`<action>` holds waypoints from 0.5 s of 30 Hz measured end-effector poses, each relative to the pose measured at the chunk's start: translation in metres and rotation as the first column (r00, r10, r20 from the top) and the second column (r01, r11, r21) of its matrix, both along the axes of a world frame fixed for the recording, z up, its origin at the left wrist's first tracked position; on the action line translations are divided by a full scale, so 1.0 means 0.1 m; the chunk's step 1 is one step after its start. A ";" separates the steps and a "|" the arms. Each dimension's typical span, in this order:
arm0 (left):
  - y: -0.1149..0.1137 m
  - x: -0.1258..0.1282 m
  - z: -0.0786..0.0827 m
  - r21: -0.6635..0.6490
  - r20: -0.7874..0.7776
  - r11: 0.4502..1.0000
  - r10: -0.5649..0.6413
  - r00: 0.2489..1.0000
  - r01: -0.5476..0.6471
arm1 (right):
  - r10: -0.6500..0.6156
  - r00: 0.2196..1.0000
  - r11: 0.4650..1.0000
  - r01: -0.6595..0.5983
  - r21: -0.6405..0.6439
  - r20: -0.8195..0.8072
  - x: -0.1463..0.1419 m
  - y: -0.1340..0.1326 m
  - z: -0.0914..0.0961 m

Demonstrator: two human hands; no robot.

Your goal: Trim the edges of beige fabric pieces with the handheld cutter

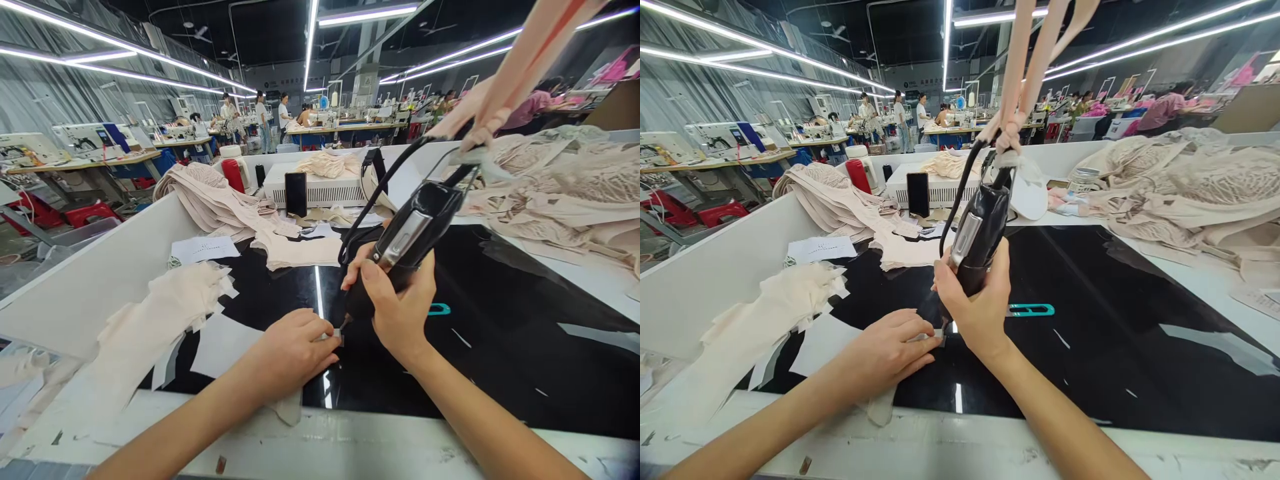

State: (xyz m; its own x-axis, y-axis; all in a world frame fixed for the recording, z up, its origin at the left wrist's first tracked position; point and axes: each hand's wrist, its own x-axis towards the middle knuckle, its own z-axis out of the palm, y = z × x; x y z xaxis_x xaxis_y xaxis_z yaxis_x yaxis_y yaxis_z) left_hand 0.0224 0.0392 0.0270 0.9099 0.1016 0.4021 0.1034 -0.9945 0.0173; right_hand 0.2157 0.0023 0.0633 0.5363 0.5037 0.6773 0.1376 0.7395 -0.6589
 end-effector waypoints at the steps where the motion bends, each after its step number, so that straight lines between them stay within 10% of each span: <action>1: 0.00 0.01 -0.01 0.012 -0.013 1.000 0.012 1.000 -0.012 | -0.002 1.000 1.000 0.002 0.005 0.005 0.00 0.00 -0.01; 15: -0.04 -0.06 -0.06 0.124 -0.047 0.977 0.178 0.983 -0.171 | -0.003 1.000 1.000 0.003 0.006 -0.016 0.00 0.02 0.00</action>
